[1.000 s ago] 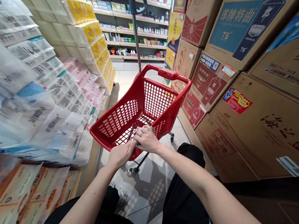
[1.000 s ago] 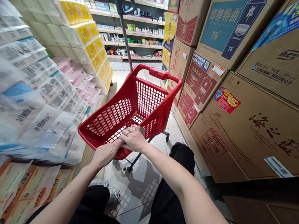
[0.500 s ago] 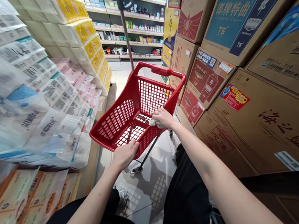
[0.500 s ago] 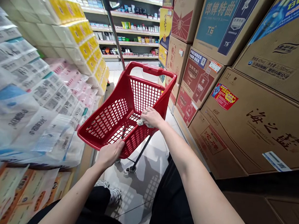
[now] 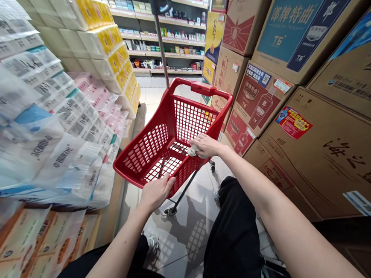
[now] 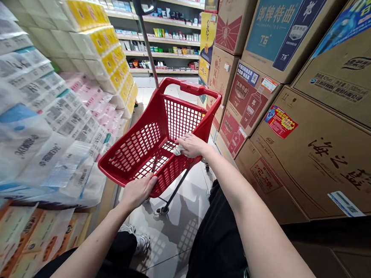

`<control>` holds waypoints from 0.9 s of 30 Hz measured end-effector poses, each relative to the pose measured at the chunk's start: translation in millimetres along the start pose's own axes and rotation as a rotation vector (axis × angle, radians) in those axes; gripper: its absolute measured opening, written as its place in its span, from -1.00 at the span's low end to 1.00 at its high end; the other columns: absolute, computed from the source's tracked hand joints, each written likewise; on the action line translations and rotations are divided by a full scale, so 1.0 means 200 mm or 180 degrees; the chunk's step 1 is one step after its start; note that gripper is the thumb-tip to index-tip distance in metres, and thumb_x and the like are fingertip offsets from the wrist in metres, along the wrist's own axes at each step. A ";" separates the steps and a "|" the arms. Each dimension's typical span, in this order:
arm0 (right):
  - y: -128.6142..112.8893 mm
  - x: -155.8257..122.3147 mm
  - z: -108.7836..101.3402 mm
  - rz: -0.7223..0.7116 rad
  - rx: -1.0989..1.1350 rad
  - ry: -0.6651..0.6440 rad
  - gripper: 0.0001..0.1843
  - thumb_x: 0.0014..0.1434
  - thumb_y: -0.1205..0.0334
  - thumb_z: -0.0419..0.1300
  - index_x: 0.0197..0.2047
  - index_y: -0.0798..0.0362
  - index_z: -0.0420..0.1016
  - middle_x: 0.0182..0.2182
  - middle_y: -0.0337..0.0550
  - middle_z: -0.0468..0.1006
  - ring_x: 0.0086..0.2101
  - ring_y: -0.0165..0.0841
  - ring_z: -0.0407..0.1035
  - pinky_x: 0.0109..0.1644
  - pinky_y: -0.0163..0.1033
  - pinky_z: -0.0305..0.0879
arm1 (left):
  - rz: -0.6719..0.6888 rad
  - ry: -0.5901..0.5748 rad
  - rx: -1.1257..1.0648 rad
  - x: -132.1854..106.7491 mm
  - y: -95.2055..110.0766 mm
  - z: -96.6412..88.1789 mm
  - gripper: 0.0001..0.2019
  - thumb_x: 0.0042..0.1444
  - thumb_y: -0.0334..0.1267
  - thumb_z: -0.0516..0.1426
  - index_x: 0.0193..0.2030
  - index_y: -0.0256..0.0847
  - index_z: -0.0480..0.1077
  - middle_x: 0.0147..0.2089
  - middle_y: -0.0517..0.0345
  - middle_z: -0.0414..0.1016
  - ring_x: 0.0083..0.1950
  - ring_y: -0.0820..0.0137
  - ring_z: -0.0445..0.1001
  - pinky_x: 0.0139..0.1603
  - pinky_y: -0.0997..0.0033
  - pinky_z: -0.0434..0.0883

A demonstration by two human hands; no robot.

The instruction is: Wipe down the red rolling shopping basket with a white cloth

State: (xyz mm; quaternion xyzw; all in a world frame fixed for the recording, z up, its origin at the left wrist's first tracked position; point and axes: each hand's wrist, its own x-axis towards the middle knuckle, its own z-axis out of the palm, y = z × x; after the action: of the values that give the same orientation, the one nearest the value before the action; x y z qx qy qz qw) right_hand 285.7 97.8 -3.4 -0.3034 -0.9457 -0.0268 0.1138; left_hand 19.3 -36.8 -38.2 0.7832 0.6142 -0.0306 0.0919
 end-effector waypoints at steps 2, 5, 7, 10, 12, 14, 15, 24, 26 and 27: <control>0.02 -0.02 -0.03 0.0038 0.0202 0.0074 -0.58 0.18 0.06 0.12 0.05 0.10 0.32 -0.08 -0.02 0.45 -0.01 -0.21 0.23 0.12 -0.08 0.07 | -0.0002 0.0009 -0.0040 0.00 0.00 0.00 -0.38 0.22 0.14 -0.48 -0.12 -0.12 0.27 -0.26 0.02 0.55 -0.20 0.21 0.51 -0.27 0.33 0.25; 0.02 -0.04 -0.03 0.0105 0.0329 0.0254 -0.68 0.23 0.07 0.08 -0.03 0.06 0.38 -0.08 -0.06 0.46 0.03 -0.24 0.21 0.16 -0.08 0.07 | -0.0044 -0.0001 -0.0062 -0.01 0.02 -0.01 -0.39 0.23 0.13 -0.47 -0.10 -0.12 0.27 -0.23 0.01 0.56 -0.17 0.21 0.51 -0.24 0.33 0.26; 0.01 -0.04 -0.01 0.0123 0.0310 0.0373 -0.74 0.25 0.11 0.08 -0.08 0.04 0.43 -0.09 -0.09 0.47 0.05 -0.24 0.20 0.19 -0.07 0.06 | -0.0080 -0.0020 -0.0041 -0.01 0.02 -0.01 -0.39 0.23 0.13 -0.46 -0.10 -0.12 0.27 -0.24 0.00 0.56 -0.18 0.21 0.52 -0.24 0.33 0.26; 0.00 -0.04 0.03 0.0158 0.0222 0.0449 -0.79 0.26 0.14 0.08 -0.12 0.00 0.48 -0.08 -0.13 0.48 0.05 -0.27 0.20 0.19 -0.08 0.09 | -0.0086 -0.0023 -0.0019 -0.01 0.02 -0.01 -0.39 0.24 0.12 -0.46 -0.09 -0.13 0.27 -0.28 0.02 0.55 -0.20 0.22 0.52 -0.27 0.35 0.25; -0.02 -0.04 0.05 0.0185 0.0122 0.0462 -0.80 0.27 0.15 0.09 -0.11 -0.03 0.49 -0.08 -0.14 0.49 0.02 -0.29 0.23 0.18 -0.10 0.12 | -0.0059 0.0002 -0.0029 -0.01 0.03 -0.01 -0.39 0.24 0.10 -0.47 -0.08 -0.13 0.26 -0.28 0.02 0.55 -0.21 0.22 0.52 -0.29 0.35 0.25; -0.04 -0.05 0.06 0.0246 -0.0010 0.0553 -0.79 0.27 0.16 0.09 -0.08 -0.03 0.47 -0.07 -0.12 0.48 0.03 -0.29 0.23 0.16 -0.09 0.14 | -0.0050 0.0013 -0.0044 -0.01 0.03 -0.01 -0.39 0.24 0.10 -0.49 -0.06 -0.13 0.24 -0.30 0.03 0.55 -0.24 0.21 0.52 -0.31 0.35 0.24; -0.06 -0.05 0.07 0.0264 -0.0072 0.0615 -0.78 0.27 0.17 0.09 -0.05 -0.02 0.46 -0.07 -0.11 0.48 0.05 -0.29 0.22 0.16 -0.09 0.14 | -0.0054 0.0013 -0.0058 -0.01 0.03 -0.01 -0.38 0.24 0.10 -0.50 -0.06 -0.13 0.23 -0.32 0.03 0.54 -0.25 0.21 0.52 -0.32 0.35 0.24; -0.32 -0.03 0.18 0.0062 -0.0140 0.1042 -0.74 0.31 0.23 0.02 -0.01 0.01 0.44 -0.09 -0.08 0.48 0.03 -0.29 0.24 0.14 -0.12 0.16 | -0.0113 0.0044 -0.0127 0.00 0.05 0.00 -0.34 0.21 0.13 -0.53 -0.01 -0.13 0.22 -0.35 0.01 0.54 -0.27 0.18 0.52 -0.34 0.34 0.23; -0.37 -0.02 0.21 0.0023 -0.0125 0.1079 -0.75 0.31 0.23 0.01 -0.02 -0.01 0.44 -0.11 -0.10 0.49 0.02 -0.29 0.24 0.14 -0.12 0.14 | -0.0117 0.0067 -0.0112 0.00 0.05 0.00 -0.34 0.21 0.13 -0.53 0.00 -0.13 0.22 -0.34 0.01 0.54 -0.26 0.18 0.52 -0.34 0.34 0.24; -0.40 -0.02 0.22 -0.0001 -0.0120 0.1078 -0.76 0.31 0.22 0.01 -0.03 -0.02 0.44 -0.11 -0.11 0.49 0.01 -0.29 0.24 0.14 -0.13 0.14 | -0.0116 0.0070 -0.0109 0.00 0.05 0.00 -0.34 0.22 0.13 -0.52 0.01 -0.12 0.22 -0.33 0.01 0.54 -0.26 0.19 0.53 -0.33 0.34 0.24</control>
State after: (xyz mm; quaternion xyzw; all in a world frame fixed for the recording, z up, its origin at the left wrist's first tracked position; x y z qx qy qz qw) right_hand 233.1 36.2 -45.8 -0.2965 -0.9123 -0.0953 0.2658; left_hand 28.5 -39.2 -36.2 0.7705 0.6298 -0.0131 0.0979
